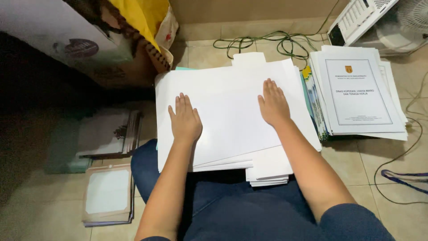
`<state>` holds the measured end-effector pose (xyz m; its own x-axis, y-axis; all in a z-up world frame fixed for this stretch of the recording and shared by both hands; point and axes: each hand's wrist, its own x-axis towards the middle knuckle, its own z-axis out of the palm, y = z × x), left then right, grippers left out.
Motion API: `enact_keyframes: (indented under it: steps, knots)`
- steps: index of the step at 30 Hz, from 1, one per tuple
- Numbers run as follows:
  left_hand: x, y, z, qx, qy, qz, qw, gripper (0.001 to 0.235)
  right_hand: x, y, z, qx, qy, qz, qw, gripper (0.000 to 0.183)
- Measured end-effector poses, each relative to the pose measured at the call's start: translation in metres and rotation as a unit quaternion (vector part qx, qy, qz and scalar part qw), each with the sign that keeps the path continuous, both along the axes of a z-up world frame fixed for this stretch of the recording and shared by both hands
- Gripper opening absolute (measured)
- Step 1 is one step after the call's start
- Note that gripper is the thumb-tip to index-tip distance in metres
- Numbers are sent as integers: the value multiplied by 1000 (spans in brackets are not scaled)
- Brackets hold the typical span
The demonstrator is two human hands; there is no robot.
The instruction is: The person sits on the floor and repeatedly picks up sheets of paper from a pile on their lap, aligns them, and places them onto a stack on the floor to their right. They continue this process throughout the clip.
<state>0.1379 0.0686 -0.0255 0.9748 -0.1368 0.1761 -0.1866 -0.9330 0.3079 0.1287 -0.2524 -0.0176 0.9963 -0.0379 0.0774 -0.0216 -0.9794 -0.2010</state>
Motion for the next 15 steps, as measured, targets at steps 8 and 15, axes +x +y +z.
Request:
enact_keyframes:
  steps: [8, 15]
  knots:
    - [-11, 16, -4, 17, -32, 3, 999, 62, -83, -25, 15, -52, 30, 29, 998, 62]
    - [-5, -37, 18, 25, 11, -94, 995, 57, -15, 59, 4, 0, -17, 77, 997, 65]
